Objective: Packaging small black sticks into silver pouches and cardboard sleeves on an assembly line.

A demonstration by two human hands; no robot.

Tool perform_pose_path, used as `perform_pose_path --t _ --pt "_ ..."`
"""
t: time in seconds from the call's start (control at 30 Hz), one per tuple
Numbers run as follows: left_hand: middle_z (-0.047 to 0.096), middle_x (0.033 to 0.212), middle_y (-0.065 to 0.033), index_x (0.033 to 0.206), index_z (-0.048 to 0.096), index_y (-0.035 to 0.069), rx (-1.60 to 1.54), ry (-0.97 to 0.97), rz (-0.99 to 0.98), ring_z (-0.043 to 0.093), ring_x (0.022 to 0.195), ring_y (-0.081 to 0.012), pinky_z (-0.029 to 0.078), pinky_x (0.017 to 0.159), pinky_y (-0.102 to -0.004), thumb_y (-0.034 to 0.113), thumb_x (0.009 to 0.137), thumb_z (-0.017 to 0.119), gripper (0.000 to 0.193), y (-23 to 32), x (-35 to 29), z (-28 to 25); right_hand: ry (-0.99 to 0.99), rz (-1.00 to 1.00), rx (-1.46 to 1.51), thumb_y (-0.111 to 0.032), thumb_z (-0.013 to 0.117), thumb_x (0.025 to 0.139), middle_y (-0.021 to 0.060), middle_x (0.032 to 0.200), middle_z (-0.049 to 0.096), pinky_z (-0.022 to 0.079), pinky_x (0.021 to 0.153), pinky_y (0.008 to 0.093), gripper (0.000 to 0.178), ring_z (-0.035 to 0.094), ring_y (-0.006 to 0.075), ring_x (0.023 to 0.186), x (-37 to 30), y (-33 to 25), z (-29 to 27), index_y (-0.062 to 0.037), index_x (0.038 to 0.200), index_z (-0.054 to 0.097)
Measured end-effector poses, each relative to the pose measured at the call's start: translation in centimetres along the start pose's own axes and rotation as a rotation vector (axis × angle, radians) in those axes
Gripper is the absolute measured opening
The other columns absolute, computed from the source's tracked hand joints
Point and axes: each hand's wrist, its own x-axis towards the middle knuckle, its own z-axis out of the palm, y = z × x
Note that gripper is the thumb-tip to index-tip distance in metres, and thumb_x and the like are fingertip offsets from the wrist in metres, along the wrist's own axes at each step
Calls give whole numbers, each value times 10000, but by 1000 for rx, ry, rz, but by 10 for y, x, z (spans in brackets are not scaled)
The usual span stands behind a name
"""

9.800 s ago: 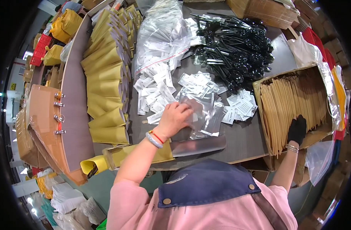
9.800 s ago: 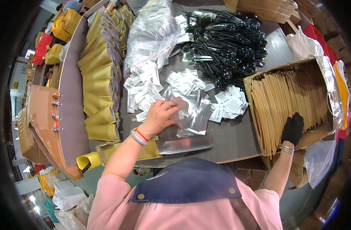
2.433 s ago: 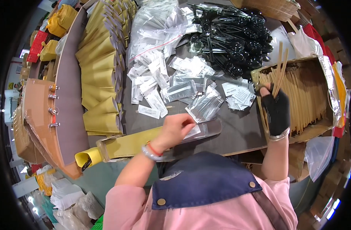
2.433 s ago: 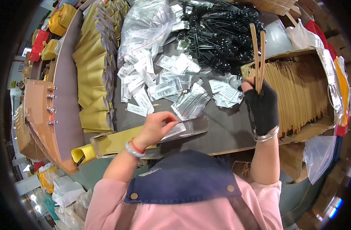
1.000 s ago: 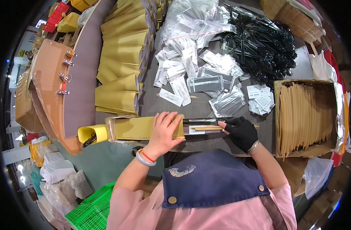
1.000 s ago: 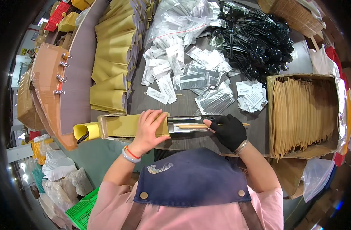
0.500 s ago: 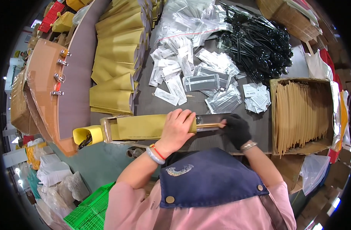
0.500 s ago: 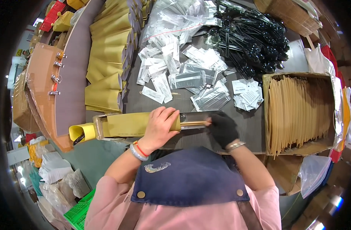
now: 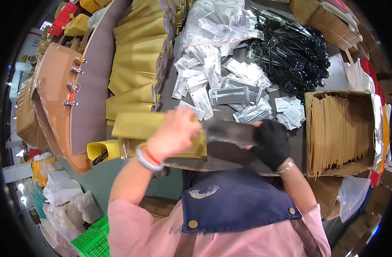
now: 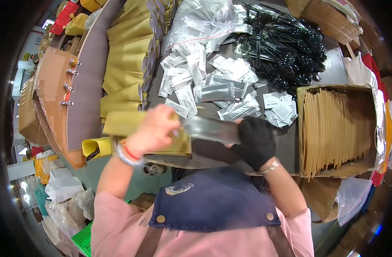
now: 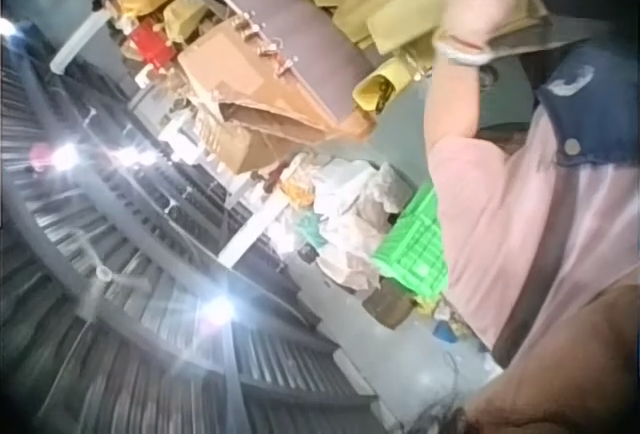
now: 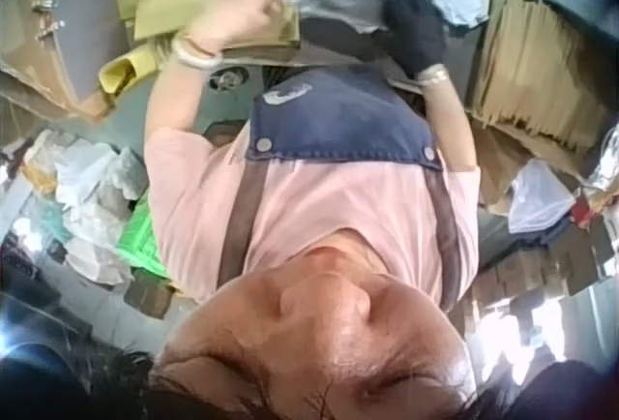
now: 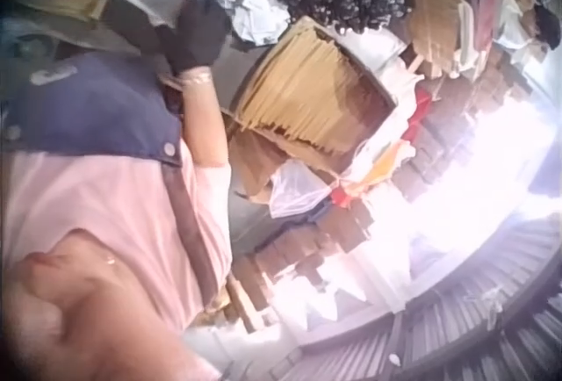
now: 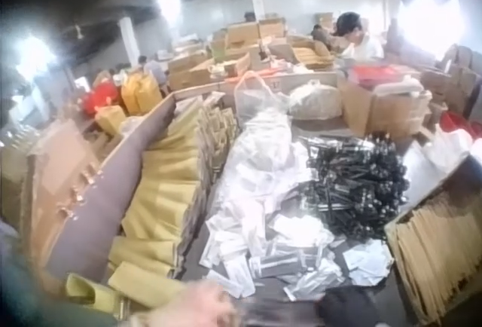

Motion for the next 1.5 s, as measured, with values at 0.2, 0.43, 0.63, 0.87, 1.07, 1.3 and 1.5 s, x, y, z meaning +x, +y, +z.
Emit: perform_pose_path --t 0.2,0.43,0.63,0.87,1.07,1.3,1.5 --pt "478 1305 -211 1110 629 39 55 551 -392 431 1228 -404 365 1026 -520 264 693 762 492 0 -27 57 -44 99 -43 -291 843 589 89 1049 567 403 884 420 601 544 295 1005 -15 6 -10 -105 1093 575" --pt "390 1433 -184 1321 503 -5 -324 546 -622 274 1363 -401 163 1130 -541 420 647 854 871 35 -22 109 -63 -36 -88 -366 809 625 74 1060 587 381 894 430 606 550 291 1003 -15 -4 -14 -98 1122 591" --pt "398 1435 -178 1334 492 -12 -423 517 -595 273 1374 -377 151 1135 -530 436 648 850 894 31 -26 107 -135 -59 -40 -377 804 637 84 1078 580 377 919 438 607 547 297 1016 -15 -5 -10 -101 1133 588" --pt "374 1474 -175 1374 447 -11 -483 470 -603 225 1417 -361 101 1150 -547 441 647 845 944 28 -23 108 -164 -123 -36 -382 797 644 95 1094 579 378 938 455 603 552 298 1024 -1 -24 -1 -96 1131 585" --pt "370 1478 -176 1384 431 -12 -469 479 -629 227 1420 -365 98 1150 -554 438 648 844 957 27 -30 110 -187 -67 -3 -390 799 636 109 1103 575 374 951 473 618 550 300 1034 -9 -4 -8 -72 1119 582" --pt "385 1445 -206 1356 458 -7 -441 402 -572 283 1366 -407 132 1140 -571 403 679 830 875 19 -19 98 -220 -215 106 -419 762 701 121 1143 563 367 963 465 612 524 318 1087 21 -44 45 -71 1164 566" --pt "523 1304 -152 1146 636 66 -118 497 -359 482 1181 -370 422 978 -421 138 708 791 470 -41 12 75 181 -13 123 -205 792 711 135 1132 602 450 919 407 516 574 328 1057 0 24 3 -76 1168 589"
